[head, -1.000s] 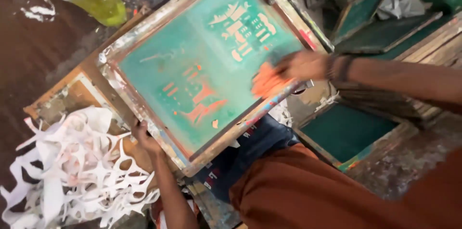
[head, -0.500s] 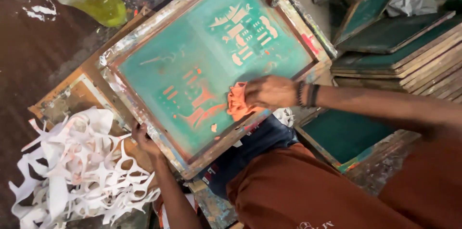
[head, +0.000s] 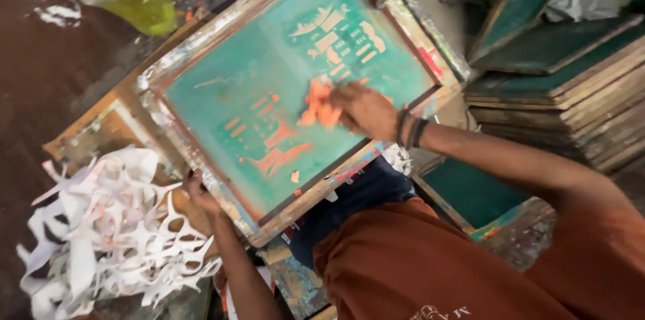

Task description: The person wipes a green screen printing frame with a cloth, removing orange paint residue. The person repeatedly rubs the surface to clear the design areas.

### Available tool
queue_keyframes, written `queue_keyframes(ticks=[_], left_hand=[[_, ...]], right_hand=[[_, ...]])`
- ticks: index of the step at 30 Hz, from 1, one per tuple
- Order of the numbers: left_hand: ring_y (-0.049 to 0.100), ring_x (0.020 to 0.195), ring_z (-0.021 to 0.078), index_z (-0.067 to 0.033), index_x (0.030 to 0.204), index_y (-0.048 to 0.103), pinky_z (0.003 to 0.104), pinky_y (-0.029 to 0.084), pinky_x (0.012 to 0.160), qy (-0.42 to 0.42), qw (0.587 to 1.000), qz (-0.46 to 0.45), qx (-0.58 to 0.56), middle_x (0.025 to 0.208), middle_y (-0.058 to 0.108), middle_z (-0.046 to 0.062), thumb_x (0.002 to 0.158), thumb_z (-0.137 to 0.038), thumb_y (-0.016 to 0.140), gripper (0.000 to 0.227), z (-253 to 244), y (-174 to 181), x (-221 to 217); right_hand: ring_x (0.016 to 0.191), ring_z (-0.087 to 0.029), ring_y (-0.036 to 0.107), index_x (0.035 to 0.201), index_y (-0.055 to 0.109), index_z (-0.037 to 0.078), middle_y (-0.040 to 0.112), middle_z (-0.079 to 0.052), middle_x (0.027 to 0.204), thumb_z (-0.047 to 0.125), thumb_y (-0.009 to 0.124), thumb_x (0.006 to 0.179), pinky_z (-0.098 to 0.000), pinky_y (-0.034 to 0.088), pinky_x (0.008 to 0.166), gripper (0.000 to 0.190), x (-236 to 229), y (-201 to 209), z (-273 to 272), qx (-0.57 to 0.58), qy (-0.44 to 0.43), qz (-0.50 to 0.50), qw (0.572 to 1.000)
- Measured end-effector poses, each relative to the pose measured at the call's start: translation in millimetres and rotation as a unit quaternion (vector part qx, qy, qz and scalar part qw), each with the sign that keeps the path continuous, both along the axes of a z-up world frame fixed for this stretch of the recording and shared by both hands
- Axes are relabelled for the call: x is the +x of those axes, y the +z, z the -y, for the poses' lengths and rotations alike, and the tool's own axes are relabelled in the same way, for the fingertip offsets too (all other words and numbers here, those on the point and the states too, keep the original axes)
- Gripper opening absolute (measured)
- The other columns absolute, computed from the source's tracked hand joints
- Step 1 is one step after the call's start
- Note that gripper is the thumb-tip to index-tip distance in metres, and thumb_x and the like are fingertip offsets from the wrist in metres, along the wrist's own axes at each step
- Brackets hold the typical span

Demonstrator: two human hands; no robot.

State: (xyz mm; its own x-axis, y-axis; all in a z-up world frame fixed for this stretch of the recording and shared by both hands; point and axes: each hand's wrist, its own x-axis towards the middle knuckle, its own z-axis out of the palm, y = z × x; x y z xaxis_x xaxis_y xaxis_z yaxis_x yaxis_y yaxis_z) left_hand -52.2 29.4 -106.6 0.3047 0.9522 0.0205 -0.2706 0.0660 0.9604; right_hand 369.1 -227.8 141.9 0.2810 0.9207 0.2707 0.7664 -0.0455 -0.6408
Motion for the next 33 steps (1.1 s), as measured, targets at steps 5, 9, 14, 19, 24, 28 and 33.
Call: queue_keyframes(ticks=[5,9,14,19,24,28,33], left_hand=[[0.057,0.117,0.0221,0.0091,0.131,0.053,0.039,0.045,0.109,0.028,1.000,0.012,0.007,0.127,0.060,0.014,0.095,-0.014,0.052,0.043,4.3,12.5,11.3],[0.056,0.116,0.0210,0.0091,0.132,0.054,0.038,0.043,0.108,0.014,0.998,0.014,-0.054,0.123,0.060,0.012,0.094,-0.013,0.051,0.044,0.1,11.5,12.9],[0.056,0.115,0.0186,0.0047,0.129,0.056,0.035,0.044,0.107,0.017,0.999,0.020,-0.037,0.122,0.061,0.008,0.093,-0.015,0.051,0.041,11.6,45.4,26.9],[0.057,0.105,0.0176,0.0029,0.128,0.059,0.033,0.044,0.096,-0.047,0.998,0.023,-0.021,0.115,0.061,0.007,0.092,-0.020,0.051,0.043,22.5,117.6,57.3],[0.057,0.106,0.0179,0.0026,0.124,0.060,0.032,0.045,0.099,-0.057,0.998,0.002,0.015,0.113,0.062,0.007,0.094,-0.022,0.049,0.040,21.1,112.5,48.8],[0.055,0.100,0.0162,0.0028,0.118,0.060,0.031,0.044,0.093,-0.052,0.998,0.017,0.026,0.107,0.060,0.006,0.092,-0.021,0.050,0.037,16.8,101.6,58.2],[0.050,0.095,0.0141,0.0030,0.119,0.061,0.030,0.041,0.089,0.003,1.000,0.017,-0.026,0.105,0.058,0.004,0.091,-0.016,0.053,0.035,10.4,33.2,29.5]], right_hand=[[0.119,-0.029,0.062,0.114,0.071,0.012,0.067,-0.007,0.122,0.021,0.069,0.085,-0.0423,0.054,0.097,0.031,11.3,-5.3,48.6,-0.068,0.150,0.156,0.974],[0.114,-0.029,0.065,0.114,0.075,0.012,0.070,-0.007,0.122,0.011,0.068,0.084,-0.0400,0.056,0.092,0.031,47.3,-18.1,45.4,-0.146,0.051,0.146,0.977],[0.109,-0.030,0.068,0.116,0.074,0.011,0.070,-0.011,0.125,0.007,0.066,0.086,-0.0393,0.056,0.092,0.031,22.3,-29.5,41.3,-0.124,0.026,0.066,0.990],[0.112,-0.032,0.068,0.113,0.074,0.009,0.070,-0.012,0.124,0.006,0.065,0.080,-0.0402,0.057,0.092,0.034,31.4,-35.6,20.4,-0.096,0.088,0.181,0.975],[0.106,-0.029,0.069,0.115,0.073,0.008,0.072,-0.010,0.116,0.009,0.066,0.090,-0.0400,0.056,0.093,0.027,34.5,-16.1,7.0,-0.236,-0.045,0.122,0.963],[0.106,-0.030,0.068,0.114,0.074,0.008,0.071,-0.011,0.115,0.004,0.062,0.079,-0.0413,0.056,0.090,0.038,18.2,-25.2,33.5,-0.095,0.153,0.133,0.975],[0.100,-0.036,0.065,0.114,0.073,0.003,0.068,-0.016,0.109,0.009,0.067,0.086,-0.0461,0.054,0.083,0.029,26.1,-41.1,-24.7,-0.125,0.033,0.203,0.970]])
